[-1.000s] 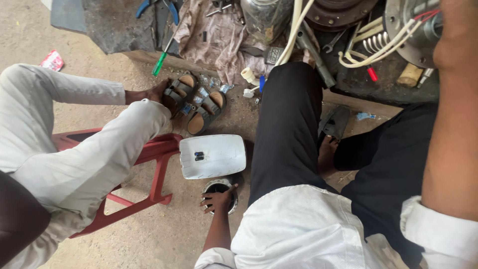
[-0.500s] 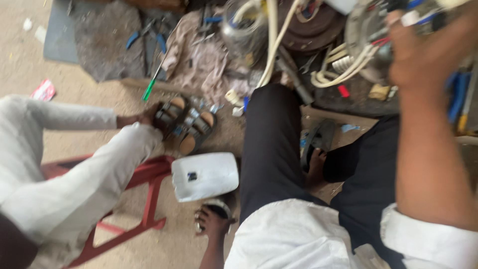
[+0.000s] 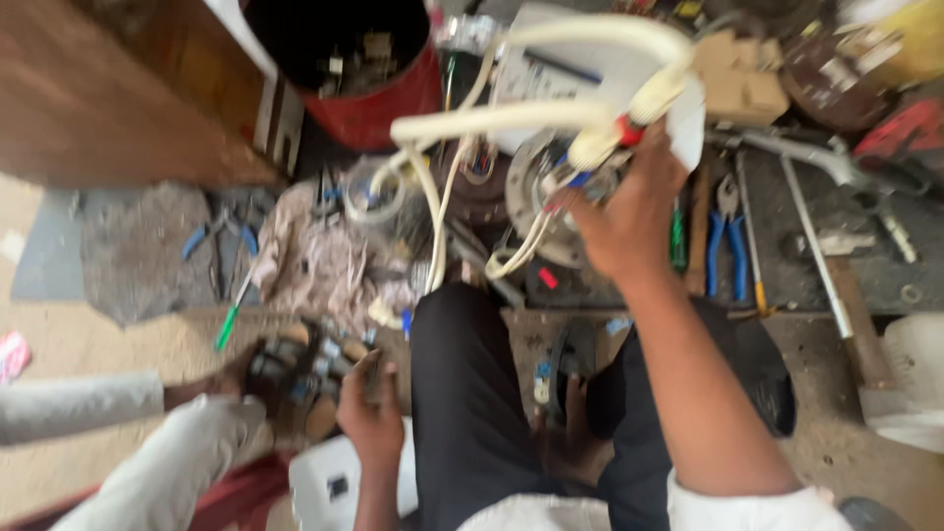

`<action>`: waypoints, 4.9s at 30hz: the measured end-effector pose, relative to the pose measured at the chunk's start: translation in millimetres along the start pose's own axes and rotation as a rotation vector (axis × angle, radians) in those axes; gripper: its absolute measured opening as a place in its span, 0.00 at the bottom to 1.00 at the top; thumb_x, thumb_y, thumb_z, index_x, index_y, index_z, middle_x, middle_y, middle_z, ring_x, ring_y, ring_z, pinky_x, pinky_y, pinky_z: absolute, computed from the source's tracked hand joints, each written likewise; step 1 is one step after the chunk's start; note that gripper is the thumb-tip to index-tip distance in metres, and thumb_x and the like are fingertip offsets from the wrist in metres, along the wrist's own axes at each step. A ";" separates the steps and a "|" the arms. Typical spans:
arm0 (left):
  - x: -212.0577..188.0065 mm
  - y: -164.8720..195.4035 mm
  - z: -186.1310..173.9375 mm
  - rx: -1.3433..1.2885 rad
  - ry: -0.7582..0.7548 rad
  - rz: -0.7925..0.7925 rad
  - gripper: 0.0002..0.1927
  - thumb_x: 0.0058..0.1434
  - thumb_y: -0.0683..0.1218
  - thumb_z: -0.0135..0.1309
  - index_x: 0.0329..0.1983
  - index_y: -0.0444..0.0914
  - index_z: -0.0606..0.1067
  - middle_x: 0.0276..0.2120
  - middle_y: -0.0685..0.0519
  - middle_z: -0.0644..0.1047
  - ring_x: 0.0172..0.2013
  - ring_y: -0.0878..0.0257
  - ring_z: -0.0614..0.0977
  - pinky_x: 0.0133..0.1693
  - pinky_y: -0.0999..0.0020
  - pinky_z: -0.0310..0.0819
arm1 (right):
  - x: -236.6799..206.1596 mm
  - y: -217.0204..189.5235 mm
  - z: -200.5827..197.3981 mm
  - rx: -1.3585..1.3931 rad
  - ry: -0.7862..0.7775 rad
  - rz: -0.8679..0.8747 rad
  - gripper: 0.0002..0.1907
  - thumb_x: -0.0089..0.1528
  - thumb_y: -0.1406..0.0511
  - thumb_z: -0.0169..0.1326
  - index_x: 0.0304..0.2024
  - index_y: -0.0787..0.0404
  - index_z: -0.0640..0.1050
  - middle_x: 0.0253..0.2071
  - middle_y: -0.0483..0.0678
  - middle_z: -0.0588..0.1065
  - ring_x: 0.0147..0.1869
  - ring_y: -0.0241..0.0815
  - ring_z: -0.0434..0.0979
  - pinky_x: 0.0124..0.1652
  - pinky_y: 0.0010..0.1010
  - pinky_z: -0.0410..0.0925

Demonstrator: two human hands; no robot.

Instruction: The person uses a screwdriver to tighten screws on a circular electrical component with attached tubing and wires. They then adjust the wires and tubing by hand and briefly handle a cylindrical metal housing.

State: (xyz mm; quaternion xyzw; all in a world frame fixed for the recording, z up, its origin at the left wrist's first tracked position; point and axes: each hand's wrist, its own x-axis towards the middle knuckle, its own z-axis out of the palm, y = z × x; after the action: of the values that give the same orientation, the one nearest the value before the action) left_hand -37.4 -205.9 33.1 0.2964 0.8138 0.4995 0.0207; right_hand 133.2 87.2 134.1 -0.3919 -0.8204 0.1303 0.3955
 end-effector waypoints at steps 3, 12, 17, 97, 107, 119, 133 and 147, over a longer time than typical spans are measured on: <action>25.3 60.3 37.2 -0.026 -0.134 0.227 0.20 0.64 0.46 0.62 0.57 0.34 0.76 0.53 0.42 0.80 0.55 0.48 0.81 0.58 0.57 0.72 | 2.7 -8.6 -10.8 0.158 -0.119 0.091 0.57 0.58 0.51 0.69 0.76 0.67 0.51 0.67 0.61 0.66 0.72 0.64 0.60 0.69 0.54 0.49; 69.7 137.9 120.5 -0.204 -0.182 0.332 0.26 0.58 0.44 0.69 0.57 0.33 0.74 0.69 0.37 0.67 0.68 0.41 0.70 0.66 0.52 0.63 | -4.9 -5.4 -20.5 0.548 -0.233 0.146 0.46 0.56 0.56 0.67 0.72 0.63 0.64 0.70 0.54 0.64 0.74 0.52 0.62 0.69 0.42 0.57; 78.0 140.0 129.6 -0.355 -0.210 0.239 0.31 0.53 0.40 0.70 0.60 0.28 0.73 0.68 0.39 0.69 0.62 0.48 0.75 0.59 0.58 0.70 | -23.6 10.5 -16.2 0.762 -0.164 0.158 0.46 0.56 0.55 0.68 0.71 0.66 0.66 0.70 0.55 0.65 0.76 0.52 0.63 0.72 0.41 0.57; 141.1 141.1 171.6 -1.141 -0.543 -0.062 0.43 0.49 0.55 0.57 0.66 0.30 0.64 0.67 0.37 0.69 0.69 0.48 0.68 0.72 0.54 0.56 | 9.8 -37.5 -5.2 0.160 0.162 0.025 0.08 0.62 0.69 0.60 0.42 0.65 0.78 0.58 0.54 0.75 0.67 0.52 0.72 0.65 0.44 0.60; 140.1 142.5 170.7 -1.165 -0.547 -0.081 0.42 0.49 0.54 0.57 0.66 0.30 0.65 0.67 0.37 0.69 0.69 0.47 0.69 0.71 0.54 0.57 | 12.6 -36.4 -8.1 0.113 0.115 0.003 0.05 0.64 0.69 0.59 0.43 0.63 0.80 0.56 0.52 0.77 0.66 0.51 0.72 0.64 0.45 0.60; 139.0 135.3 178.6 -1.231 -0.575 -0.063 0.41 0.52 0.54 0.61 0.66 0.31 0.64 0.69 0.35 0.67 0.70 0.45 0.68 0.72 0.51 0.57 | 14.3 -36.3 -10.1 0.105 0.087 0.003 0.06 0.64 0.68 0.58 0.43 0.63 0.81 0.55 0.50 0.77 0.66 0.51 0.70 0.64 0.45 0.59; 138.5 132.0 181.4 -1.234 -0.574 -0.064 0.40 0.52 0.53 0.61 0.66 0.32 0.64 0.69 0.35 0.67 0.71 0.45 0.68 0.73 0.50 0.57 | 12.7 -39.4 -12.6 0.193 0.126 0.050 0.05 0.63 0.71 0.59 0.41 0.66 0.79 0.58 0.52 0.78 0.69 0.52 0.71 0.66 0.45 0.63; 140.1 131.9 179.6 -1.190 -0.570 0.001 0.39 0.53 0.53 0.61 0.65 0.32 0.66 0.69 0.34 0.68 0.71 0.45 0.67 0.74 0.50 0.54 | 9.3 -33.8 -12.8 0.182 0.086 0.077 0.05 0.64 0.69 0.60 0.41 0.65 0.80 0.62 0.51 0.76 0.75 0.55 0.68 0.71 0.47 0.61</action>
State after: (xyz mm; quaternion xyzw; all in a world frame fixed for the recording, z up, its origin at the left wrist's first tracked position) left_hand -32.7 51.2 88.9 0.3555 0.3613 0.7661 0.3952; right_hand 121.0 70.6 165.3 -0.3907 -0.7718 0.2023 0.4591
